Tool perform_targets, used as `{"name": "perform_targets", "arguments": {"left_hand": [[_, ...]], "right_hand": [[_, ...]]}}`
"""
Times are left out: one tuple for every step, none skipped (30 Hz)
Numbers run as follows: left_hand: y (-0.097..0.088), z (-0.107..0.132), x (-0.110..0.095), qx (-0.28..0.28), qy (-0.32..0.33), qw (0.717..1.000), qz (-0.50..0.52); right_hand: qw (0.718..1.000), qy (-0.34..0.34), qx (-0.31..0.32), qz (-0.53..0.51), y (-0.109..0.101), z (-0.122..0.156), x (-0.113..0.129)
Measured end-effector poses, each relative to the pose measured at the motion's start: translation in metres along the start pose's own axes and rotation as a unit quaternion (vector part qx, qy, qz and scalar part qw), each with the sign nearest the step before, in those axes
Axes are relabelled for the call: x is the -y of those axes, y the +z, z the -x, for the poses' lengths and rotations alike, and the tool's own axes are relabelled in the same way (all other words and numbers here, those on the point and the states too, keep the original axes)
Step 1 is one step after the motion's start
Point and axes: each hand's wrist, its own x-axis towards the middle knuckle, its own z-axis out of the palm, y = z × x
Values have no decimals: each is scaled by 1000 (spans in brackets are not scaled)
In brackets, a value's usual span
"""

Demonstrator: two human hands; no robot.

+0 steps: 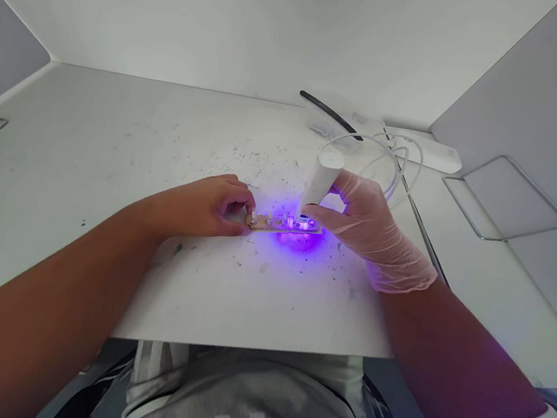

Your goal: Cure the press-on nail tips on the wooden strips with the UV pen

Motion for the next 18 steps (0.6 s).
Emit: {"name": "perform_targets", "arguments": {"left_hand": [[0,0,0,0,2,1000,-1],[0,0,0,-1,5,1000,-1],[0,0,0,-1,9,1000,-3],[0,0,0,-2,13,1000,-4],[0,0,0,-3,14,1000,-5],[1,0,0,-3,14,1000,-5],[1,0,0,-3,13,1000,-5],[1,0,1,-2,11,1000,-5],[1,0,1,-2,10,1000,-5],[0,0,1,-1,8,1000,-5],[0,0,1,-1,7,1000,-5],[0,0,1,-1,7,1000,-5],[0,0,1,-2,7,1000,-6],[0,0,0,-2,6,1000,-6],[-1,0,0,-3,4,1000,-6],[-1,0,-1,-3,4,1000,-5],[-1,0,-1,-3,5,1000,-4],[-1,0,-1,-3,5,1000,-4]], "right_hand": [[1000,1,0,0,0,0,0],[1000,1,0,0,0,0,0],[1000,1,-1,-1,0,1,-1],[1000,1,-1,-1,0,1,-1],[1000,-1,-2,-1,0,1,-2],[1000,-2,-2,-1,0,1,-2],[1000,-4,-2,-1,0,1,-3],[1000,-4,-3,0,0,1,-3],[1000,-3,-2,0,0,1,-3],[1000,-1,-1,-1,0,1,-2],[1000,2,0,-2,0,0,-2],[1000,4,2,-2,0,0,-1],[1000,7,3,-3,0,0,0],[1000,8,3,-3,0,0,1],[1000,9,3,-3,-1,0,1],[1000,10,3,-3,-1,0,2],[1000,11,3,-3,-1,0,2],[1000,9,2,-4,-1,0,2]]}}
